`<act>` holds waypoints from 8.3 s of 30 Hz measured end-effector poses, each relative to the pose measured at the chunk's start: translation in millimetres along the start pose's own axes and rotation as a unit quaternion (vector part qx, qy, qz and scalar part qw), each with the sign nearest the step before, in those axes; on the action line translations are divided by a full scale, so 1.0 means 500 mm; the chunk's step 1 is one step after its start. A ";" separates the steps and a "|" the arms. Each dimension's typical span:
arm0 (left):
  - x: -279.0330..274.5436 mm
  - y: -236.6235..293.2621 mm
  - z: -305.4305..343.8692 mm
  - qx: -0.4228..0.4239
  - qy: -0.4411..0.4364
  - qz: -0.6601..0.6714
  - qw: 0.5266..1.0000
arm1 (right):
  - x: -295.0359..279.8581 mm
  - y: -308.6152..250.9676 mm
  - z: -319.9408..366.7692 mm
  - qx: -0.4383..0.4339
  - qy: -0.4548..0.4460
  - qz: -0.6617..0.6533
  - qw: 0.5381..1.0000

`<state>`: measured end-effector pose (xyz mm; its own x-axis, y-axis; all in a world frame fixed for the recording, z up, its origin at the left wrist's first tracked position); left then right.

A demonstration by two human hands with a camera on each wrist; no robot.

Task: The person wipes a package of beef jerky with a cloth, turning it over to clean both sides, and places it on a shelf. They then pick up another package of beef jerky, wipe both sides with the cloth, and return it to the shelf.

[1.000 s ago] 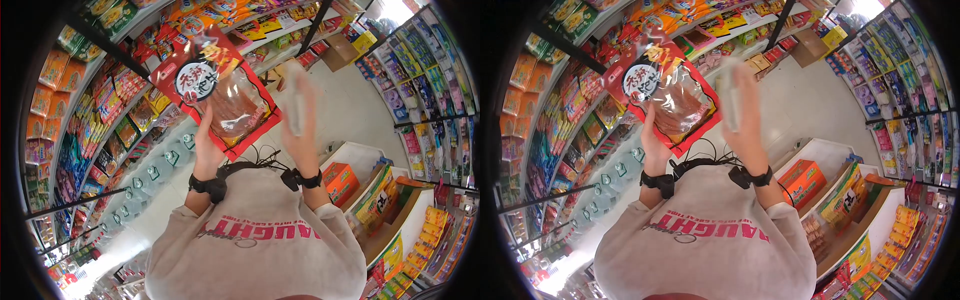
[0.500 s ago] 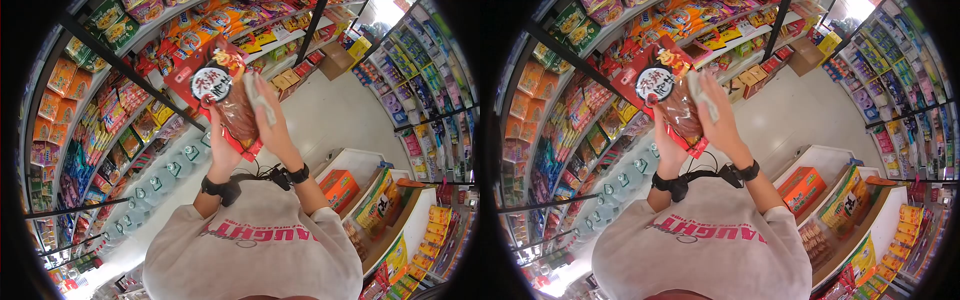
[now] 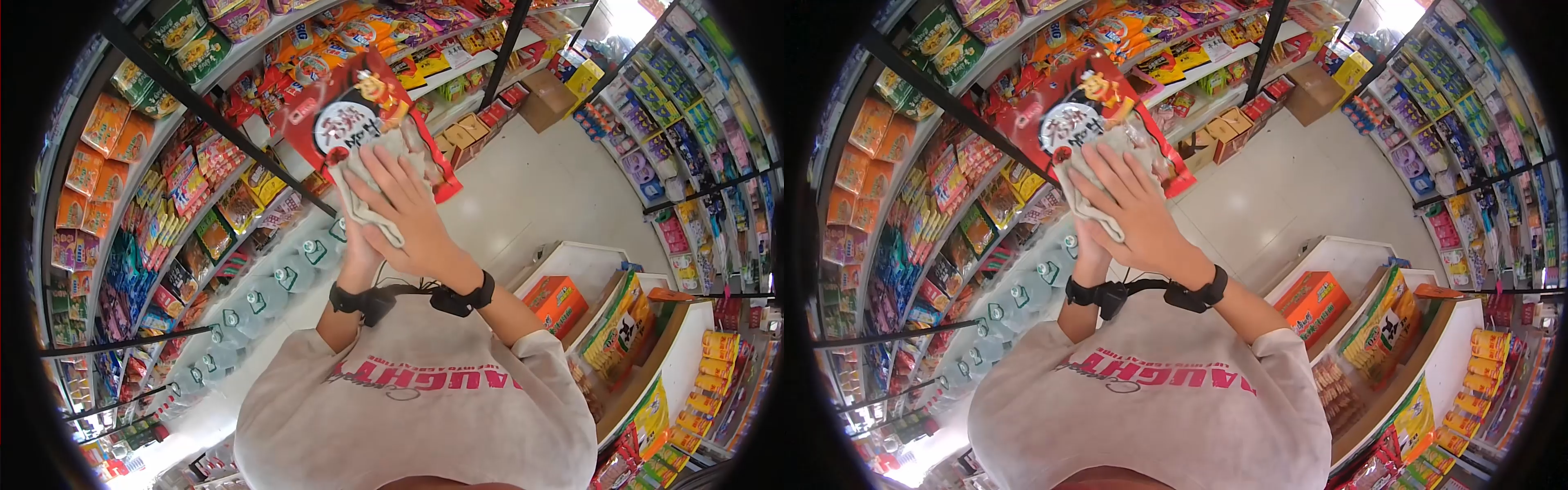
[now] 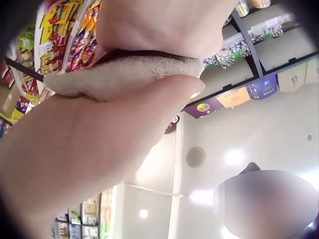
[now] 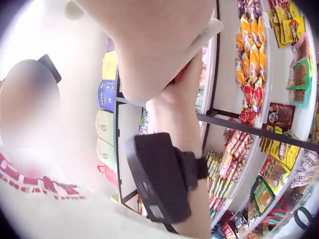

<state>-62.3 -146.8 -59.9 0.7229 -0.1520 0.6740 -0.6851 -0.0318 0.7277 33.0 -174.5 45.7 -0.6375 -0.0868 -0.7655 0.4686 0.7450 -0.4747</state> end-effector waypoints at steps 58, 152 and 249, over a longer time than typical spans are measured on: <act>0.081 0.000 -0.005 -0.143 -0.023 -0.089 0.985 | 0.003 0.305 0.142 0.259 0.080 -0.438 0.857; 0.253 -0.313 -0.007 -0.307 -0.220 -0.286 0.880 | -0.252 0.362 0.473 0.278 0.463 -0.277 0.795; 0.407 -0.247 0.261 -0.453 -0.450 0.064 0.767 | -0.058 -0.221 0.514 0.449 0.344 0.222 0.794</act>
<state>157.9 -302.7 -28.9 0.0207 -0.7297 0.6835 -0.1077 0.6780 0.7271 156.9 -424.2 8.8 -0.3269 0.6645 -0.6720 0.7905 -0.1975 -0.5798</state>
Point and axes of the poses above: each hand's wrist, its own z-axis away from the middle knuckle, its own x-axis out of the palm, y = z × x, the point moved 7 cm from there along -z, towards the middle knuckle, and after that the axes turned 14 degrees about -y, right-handed, at the moved point
